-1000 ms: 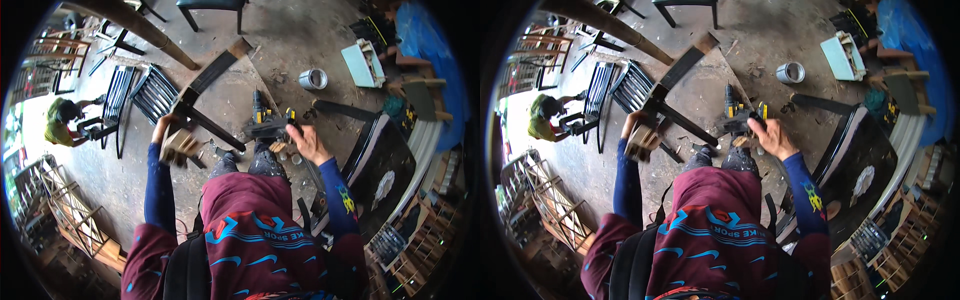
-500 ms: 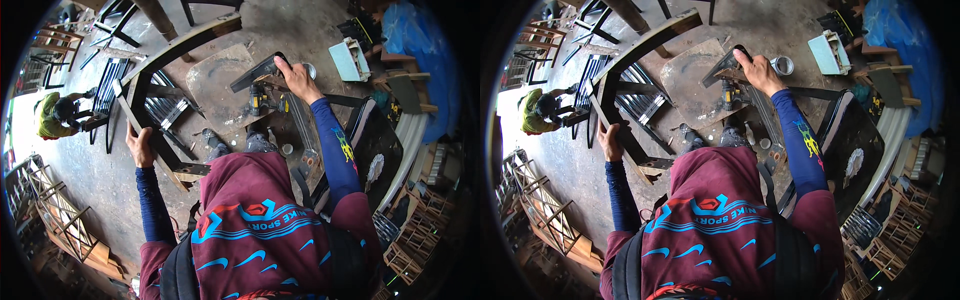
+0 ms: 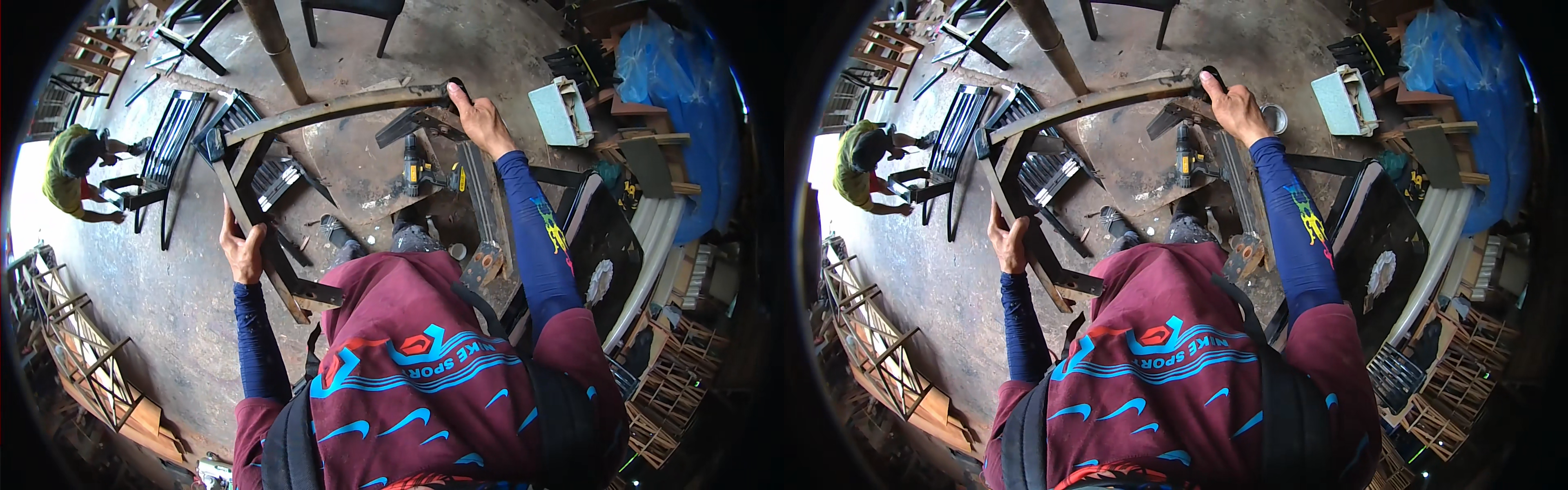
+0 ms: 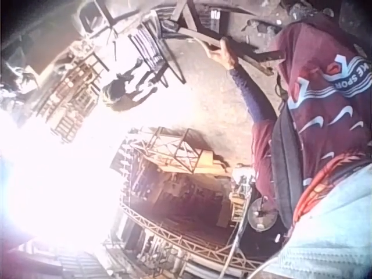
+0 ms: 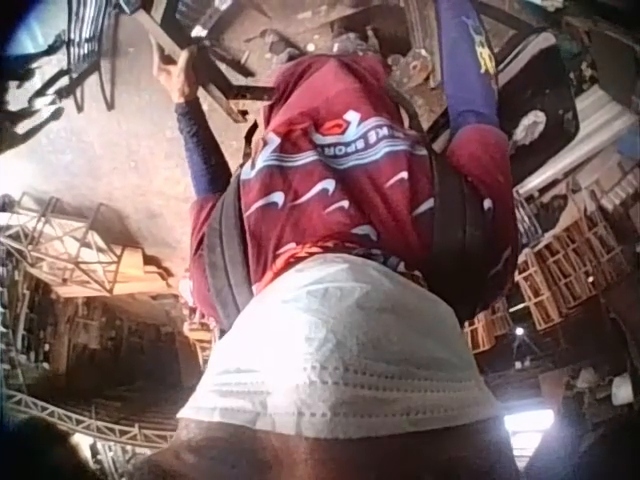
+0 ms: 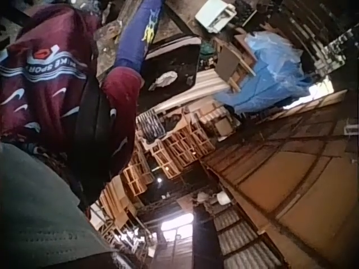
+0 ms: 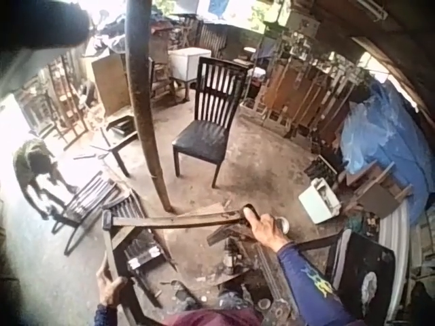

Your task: Assembling and inspecting various chair components in a workshop environment.

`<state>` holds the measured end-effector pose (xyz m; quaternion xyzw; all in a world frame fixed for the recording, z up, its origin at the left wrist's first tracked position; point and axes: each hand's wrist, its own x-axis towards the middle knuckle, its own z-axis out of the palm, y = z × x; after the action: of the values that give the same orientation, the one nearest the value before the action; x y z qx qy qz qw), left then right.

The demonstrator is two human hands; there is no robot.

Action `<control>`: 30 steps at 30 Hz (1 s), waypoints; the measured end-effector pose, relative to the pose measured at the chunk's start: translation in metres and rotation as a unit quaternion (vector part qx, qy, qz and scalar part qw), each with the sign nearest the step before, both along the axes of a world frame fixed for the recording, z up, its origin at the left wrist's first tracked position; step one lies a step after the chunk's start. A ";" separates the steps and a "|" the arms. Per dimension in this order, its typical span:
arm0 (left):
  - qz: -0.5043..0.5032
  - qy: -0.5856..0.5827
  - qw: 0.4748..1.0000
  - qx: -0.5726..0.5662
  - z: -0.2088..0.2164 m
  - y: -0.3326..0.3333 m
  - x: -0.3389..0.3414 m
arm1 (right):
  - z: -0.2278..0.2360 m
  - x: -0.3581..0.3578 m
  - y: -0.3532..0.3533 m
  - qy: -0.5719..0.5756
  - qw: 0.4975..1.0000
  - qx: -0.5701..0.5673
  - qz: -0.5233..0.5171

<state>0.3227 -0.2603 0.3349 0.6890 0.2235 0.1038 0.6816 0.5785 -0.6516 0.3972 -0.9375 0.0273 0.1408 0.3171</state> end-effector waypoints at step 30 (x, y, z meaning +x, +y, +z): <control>0.016 0.004 1.000 0.005 -0.002 -0.032 -0.008 | -0.013 -0.003 0.006 -0.016 1.000 -0.020 -0.002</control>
<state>0.3143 -0.2920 0.3333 0.6894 0.2370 0.1132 0.6751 0.5751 -0.6451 0.3845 -0.9457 0.0267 0.1247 0.2991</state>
